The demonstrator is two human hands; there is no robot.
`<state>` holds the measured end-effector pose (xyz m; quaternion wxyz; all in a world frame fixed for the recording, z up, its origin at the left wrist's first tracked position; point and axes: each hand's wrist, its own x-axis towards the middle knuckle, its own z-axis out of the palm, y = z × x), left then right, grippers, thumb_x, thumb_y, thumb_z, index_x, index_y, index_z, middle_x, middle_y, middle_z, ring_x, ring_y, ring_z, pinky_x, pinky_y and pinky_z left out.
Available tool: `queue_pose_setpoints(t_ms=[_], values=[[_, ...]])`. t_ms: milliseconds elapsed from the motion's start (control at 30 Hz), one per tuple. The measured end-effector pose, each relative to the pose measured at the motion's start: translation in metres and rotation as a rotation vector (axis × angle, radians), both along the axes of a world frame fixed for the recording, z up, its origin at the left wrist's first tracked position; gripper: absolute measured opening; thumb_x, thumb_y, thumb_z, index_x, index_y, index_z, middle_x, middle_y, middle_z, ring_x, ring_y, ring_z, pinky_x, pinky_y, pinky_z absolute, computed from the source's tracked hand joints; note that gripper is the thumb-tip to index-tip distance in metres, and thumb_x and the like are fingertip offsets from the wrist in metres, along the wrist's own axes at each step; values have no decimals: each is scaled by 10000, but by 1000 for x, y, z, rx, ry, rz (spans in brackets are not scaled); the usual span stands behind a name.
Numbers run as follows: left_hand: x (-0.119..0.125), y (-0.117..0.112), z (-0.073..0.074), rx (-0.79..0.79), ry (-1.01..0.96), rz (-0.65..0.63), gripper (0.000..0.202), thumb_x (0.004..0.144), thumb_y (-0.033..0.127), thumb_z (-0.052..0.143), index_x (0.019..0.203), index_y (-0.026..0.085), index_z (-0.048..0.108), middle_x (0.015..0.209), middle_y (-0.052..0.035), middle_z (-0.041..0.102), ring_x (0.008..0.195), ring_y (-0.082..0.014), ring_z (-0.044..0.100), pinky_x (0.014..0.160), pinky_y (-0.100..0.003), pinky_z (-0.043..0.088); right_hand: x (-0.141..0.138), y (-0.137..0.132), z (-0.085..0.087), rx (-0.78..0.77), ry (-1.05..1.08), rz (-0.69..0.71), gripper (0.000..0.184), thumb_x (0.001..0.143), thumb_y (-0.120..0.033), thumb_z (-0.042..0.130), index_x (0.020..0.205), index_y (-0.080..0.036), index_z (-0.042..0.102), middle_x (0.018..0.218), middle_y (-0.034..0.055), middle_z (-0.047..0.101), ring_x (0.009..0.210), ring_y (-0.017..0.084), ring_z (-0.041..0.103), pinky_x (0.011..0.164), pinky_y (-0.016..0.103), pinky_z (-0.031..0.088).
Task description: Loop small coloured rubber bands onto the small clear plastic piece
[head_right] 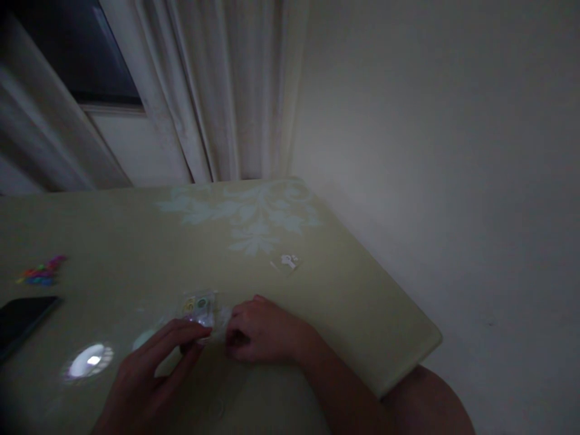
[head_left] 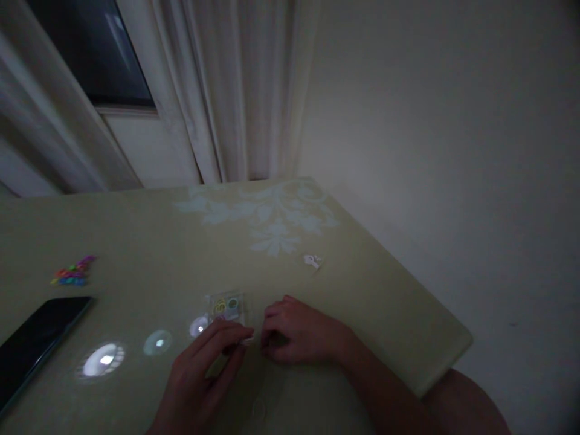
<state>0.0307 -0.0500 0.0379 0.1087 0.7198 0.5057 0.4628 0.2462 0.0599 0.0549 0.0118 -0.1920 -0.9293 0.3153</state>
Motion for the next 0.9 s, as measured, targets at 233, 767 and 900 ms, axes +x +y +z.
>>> queue_pose_setpoints(t_ms=[233, 767, 900], values=[[1, -1, 0, -15, -19, 13, 183, 945, 185, 641, 1069, 281, 735, 977, -22, 789, 837, -145, 776, 691, -158, 613, -1, -1, -7, -17, -1, 71, 119, 915, -298, 758, 991, -209, 741, 961, 4, 731, 958, 183, 652, 930, 323, 380], [-3, 1, -2, -61, -69, 84, 140, 970, 272, 645, 1033, 252, 768, 938, -42, 786, 814, -165, 762, 705, -218, 624, -2, 6, -7, 59, 35, -85, 86, 984, -265, 720, 1012, -200, 769, 982, 36, 728, 981, 189, 652, 922, 317, 395], [-7, 1, -3, -98, -97, 142, 152, 981, 333, 653, 1054, 265, 768, 981, -28, 788, 834, -165, 768, 663, -206, 628, 1, 13, -8, 80, 122, -280, 111, 1003, -260, 711, 1014, -173, 779, 968, 51, 721, 940, 179, 649, 904, 309, 418]])
